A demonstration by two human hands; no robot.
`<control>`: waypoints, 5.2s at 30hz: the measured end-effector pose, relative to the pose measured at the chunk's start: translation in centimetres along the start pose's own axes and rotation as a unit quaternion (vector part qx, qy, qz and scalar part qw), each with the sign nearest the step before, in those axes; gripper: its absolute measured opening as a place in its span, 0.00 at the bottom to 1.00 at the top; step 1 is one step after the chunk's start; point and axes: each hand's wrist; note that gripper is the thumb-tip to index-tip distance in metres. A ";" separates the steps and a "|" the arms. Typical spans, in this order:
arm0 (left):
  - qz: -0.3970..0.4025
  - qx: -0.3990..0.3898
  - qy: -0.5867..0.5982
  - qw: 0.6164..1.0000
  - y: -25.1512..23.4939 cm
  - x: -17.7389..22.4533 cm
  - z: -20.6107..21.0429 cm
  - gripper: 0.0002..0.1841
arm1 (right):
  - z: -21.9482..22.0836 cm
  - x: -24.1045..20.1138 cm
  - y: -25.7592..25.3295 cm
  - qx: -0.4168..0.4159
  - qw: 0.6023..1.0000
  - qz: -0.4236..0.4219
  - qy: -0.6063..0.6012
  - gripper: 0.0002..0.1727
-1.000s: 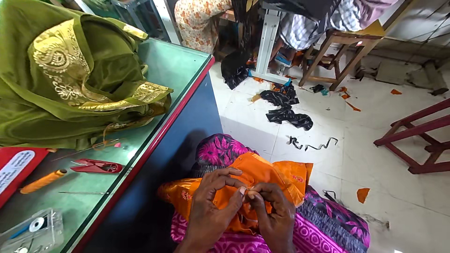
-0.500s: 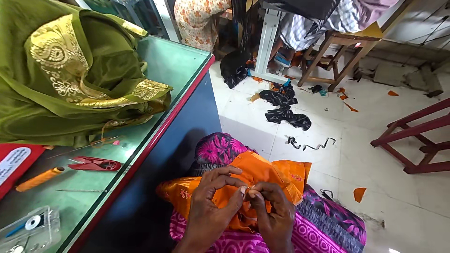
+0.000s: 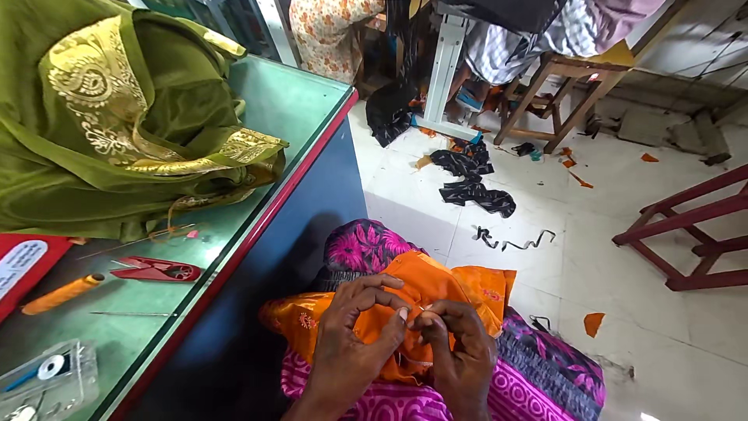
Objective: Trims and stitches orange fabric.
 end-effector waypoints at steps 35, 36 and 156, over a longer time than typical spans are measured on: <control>0.011 0.004 0.005 1.000 0.1 0.0 0.3 0.05 | 0.3 -0.2 0.2 -0.002 1.000 -0.018 0.023 0.09; 0.011 0.004 0.006 1.000 0.1 0.0 0.3 0.05 | 0.3 -0.2 0.2 -0.001 1.000 -0.018 0.022 0.09; 0.165 0.079 -0.205 0.962 -0.6 -0.9 -3.3 0.09 | -1.0 0.2 -0.1 0.018 0.996 -0.010 0.090 0.08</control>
Point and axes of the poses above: each hand's wrist, its own y-axis away from the middle knuckle, its own z-axis out of the palm, x = y × z, and after that the axes turned 4 degrees about -x, right-handed
